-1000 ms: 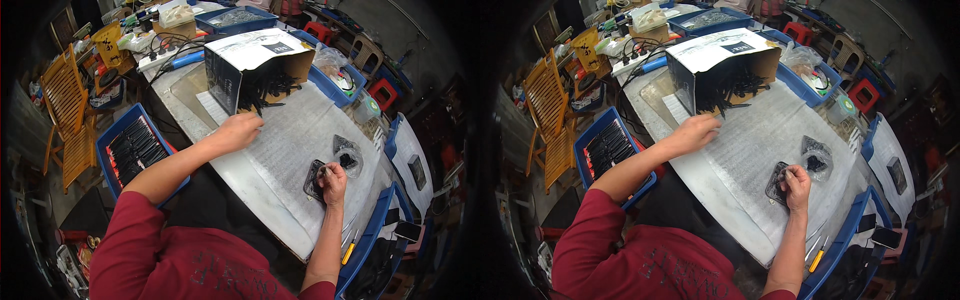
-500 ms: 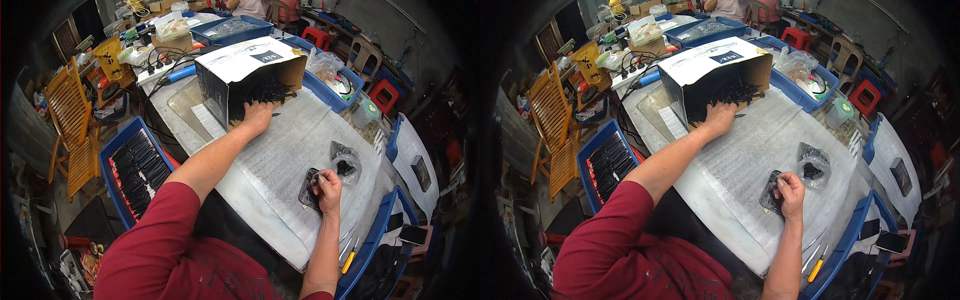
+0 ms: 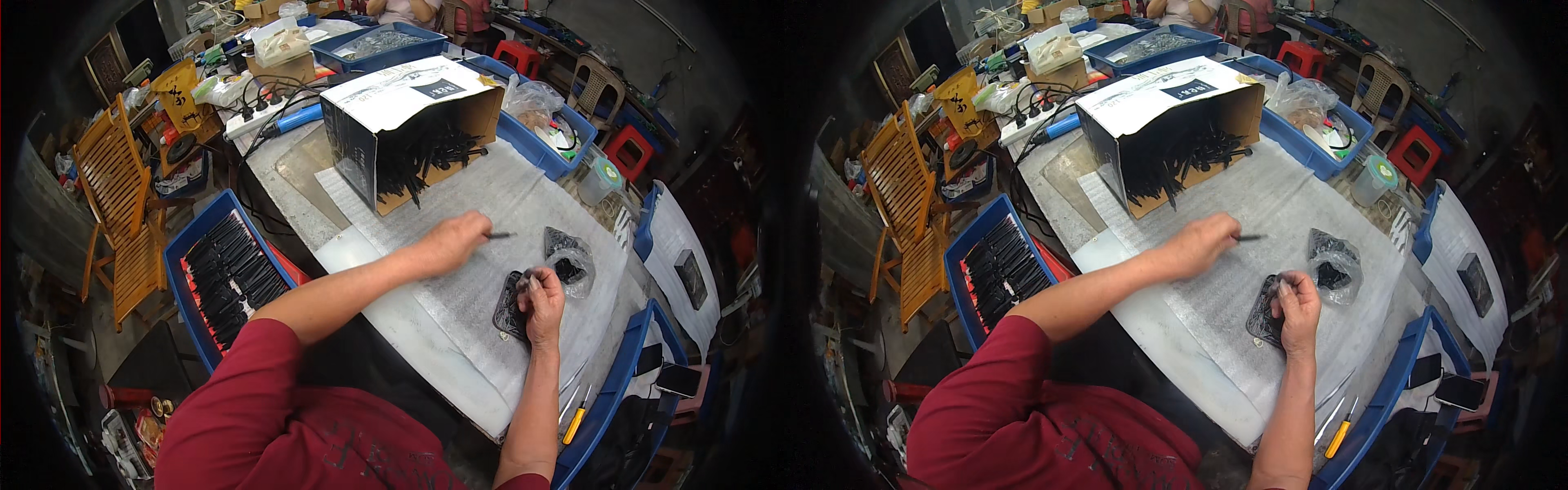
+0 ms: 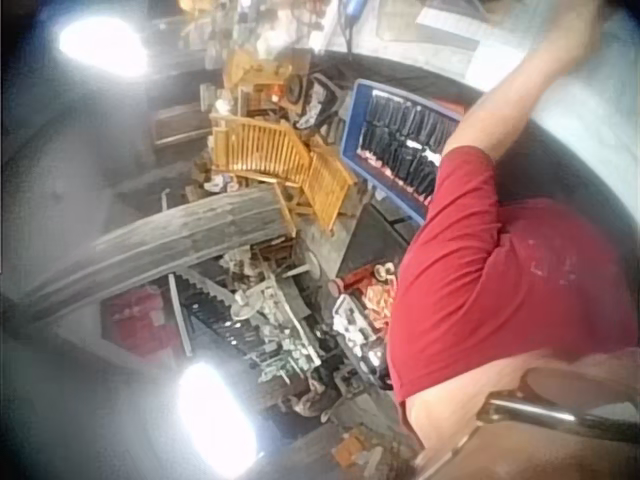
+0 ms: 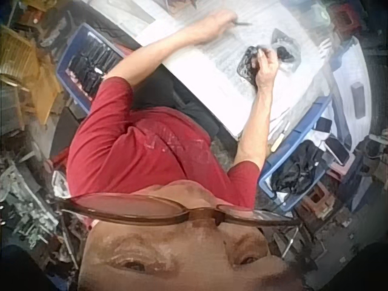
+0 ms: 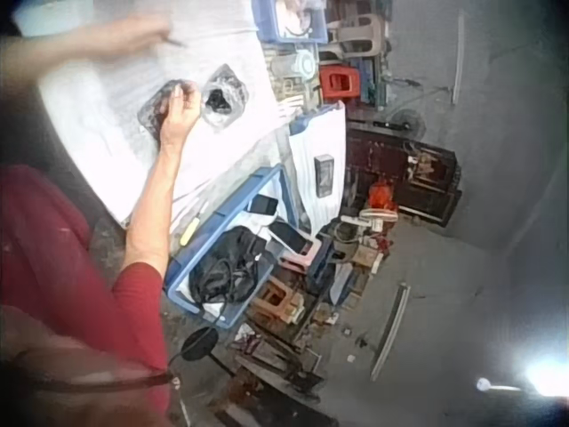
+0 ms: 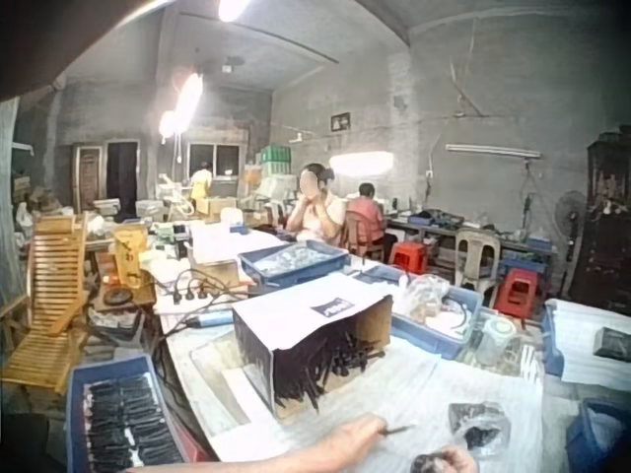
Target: The person assembles small plastic components by fitting pieces together by hand, then sorts the assembled components into a blue storage bin.
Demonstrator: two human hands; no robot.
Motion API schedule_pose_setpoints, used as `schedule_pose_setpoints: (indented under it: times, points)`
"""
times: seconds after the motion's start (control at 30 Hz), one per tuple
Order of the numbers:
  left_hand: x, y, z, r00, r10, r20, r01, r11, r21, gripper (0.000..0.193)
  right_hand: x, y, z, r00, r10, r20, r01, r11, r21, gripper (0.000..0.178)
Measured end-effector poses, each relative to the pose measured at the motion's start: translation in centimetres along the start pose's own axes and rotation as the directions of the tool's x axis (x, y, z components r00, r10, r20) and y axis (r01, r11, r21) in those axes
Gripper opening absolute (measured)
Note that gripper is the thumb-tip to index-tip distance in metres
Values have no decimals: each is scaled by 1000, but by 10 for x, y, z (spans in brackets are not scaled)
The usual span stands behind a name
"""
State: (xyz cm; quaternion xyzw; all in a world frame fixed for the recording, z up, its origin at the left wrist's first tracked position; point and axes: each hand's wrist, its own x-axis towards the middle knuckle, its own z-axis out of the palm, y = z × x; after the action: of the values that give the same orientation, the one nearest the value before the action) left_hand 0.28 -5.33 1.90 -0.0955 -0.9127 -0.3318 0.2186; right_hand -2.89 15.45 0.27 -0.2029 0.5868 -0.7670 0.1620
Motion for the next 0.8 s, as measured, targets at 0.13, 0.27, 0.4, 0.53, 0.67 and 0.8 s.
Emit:
schedule_pose_setpoints:
  times: [0.13,0.27,0.4,0.53,0.67,0.8]
  points:
    - [-11,29,14,986,149,73,-130,966,-226,15,-1,-6,15,990,-114,-86,115,993,3,20]
    - [-11,39,30,984,153,86,-118,939,-322,13,-1,-3,7,986,-132,-101,131,991,-23,12]
    - [-7,40,37,991,112,69,-73,904,-420,17,-1,-4,5,974,-154,-165,151,988,-30,5]
    - [-8,33,38,991,94,95,-41,890,-455,25,0,-3,2,969,-172,-177,170,985,-27,6]
    - [-10,27,39,971,-31,239,162,818,-552,26,-1,-5,3,972,-156,-175,153,988,-31,6]
    - [-10,19,34,973,-57,223,191,737,-648,26,-1,-3,3,977,-150,-150,148,989,-23,7]
